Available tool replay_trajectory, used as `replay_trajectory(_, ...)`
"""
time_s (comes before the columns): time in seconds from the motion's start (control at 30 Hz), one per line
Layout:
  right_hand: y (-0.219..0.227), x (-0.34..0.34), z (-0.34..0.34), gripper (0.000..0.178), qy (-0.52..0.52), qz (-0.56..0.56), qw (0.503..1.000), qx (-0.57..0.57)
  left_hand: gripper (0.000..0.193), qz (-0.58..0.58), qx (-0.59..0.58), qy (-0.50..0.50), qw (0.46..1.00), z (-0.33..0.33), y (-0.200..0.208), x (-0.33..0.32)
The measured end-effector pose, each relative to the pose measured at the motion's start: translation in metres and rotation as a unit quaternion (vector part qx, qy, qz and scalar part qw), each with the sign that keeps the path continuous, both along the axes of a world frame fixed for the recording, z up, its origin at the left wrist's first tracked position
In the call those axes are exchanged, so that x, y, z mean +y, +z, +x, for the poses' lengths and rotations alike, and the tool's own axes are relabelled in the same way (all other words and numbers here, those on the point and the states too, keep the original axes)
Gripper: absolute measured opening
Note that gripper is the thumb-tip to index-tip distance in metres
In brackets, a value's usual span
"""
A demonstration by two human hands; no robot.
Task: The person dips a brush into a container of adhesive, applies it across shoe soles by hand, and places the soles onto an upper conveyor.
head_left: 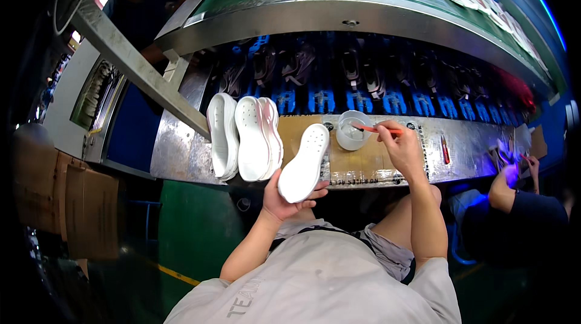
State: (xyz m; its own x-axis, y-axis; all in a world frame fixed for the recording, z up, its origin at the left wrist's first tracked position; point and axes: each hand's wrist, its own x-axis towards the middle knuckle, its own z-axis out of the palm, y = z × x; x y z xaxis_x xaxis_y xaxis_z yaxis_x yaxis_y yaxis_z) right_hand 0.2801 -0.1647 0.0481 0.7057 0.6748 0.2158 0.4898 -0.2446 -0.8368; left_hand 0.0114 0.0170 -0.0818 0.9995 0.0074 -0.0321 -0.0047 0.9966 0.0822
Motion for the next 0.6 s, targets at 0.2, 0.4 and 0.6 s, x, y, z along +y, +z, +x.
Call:
replay_trajectory(0.2, -0.023, -0.014, 0.006, 0.018, 0.020, 0.026, 0.998, -0.053, 0.085, 0.132, 0.001, 0.016, 0.991, 0.012, -0.004, 0.000)
replay_trajectory(0.4, -0.008, -0.033, -0.001, 0.017, 0.187, 0.097, 0.977, -0.037, 0.102, 0.306, 0.029, 0.019, 0.951, 0.037, 0.041, -0.002)
replay_trajectory(0.6, -0.002, -0.023, -0.008, 0.015, 0.227, 0.098, 0.968, -0.046, 0.103, 0.393, -0.015, -0.004, 0.919, 0.050, 0.074, 0.005)
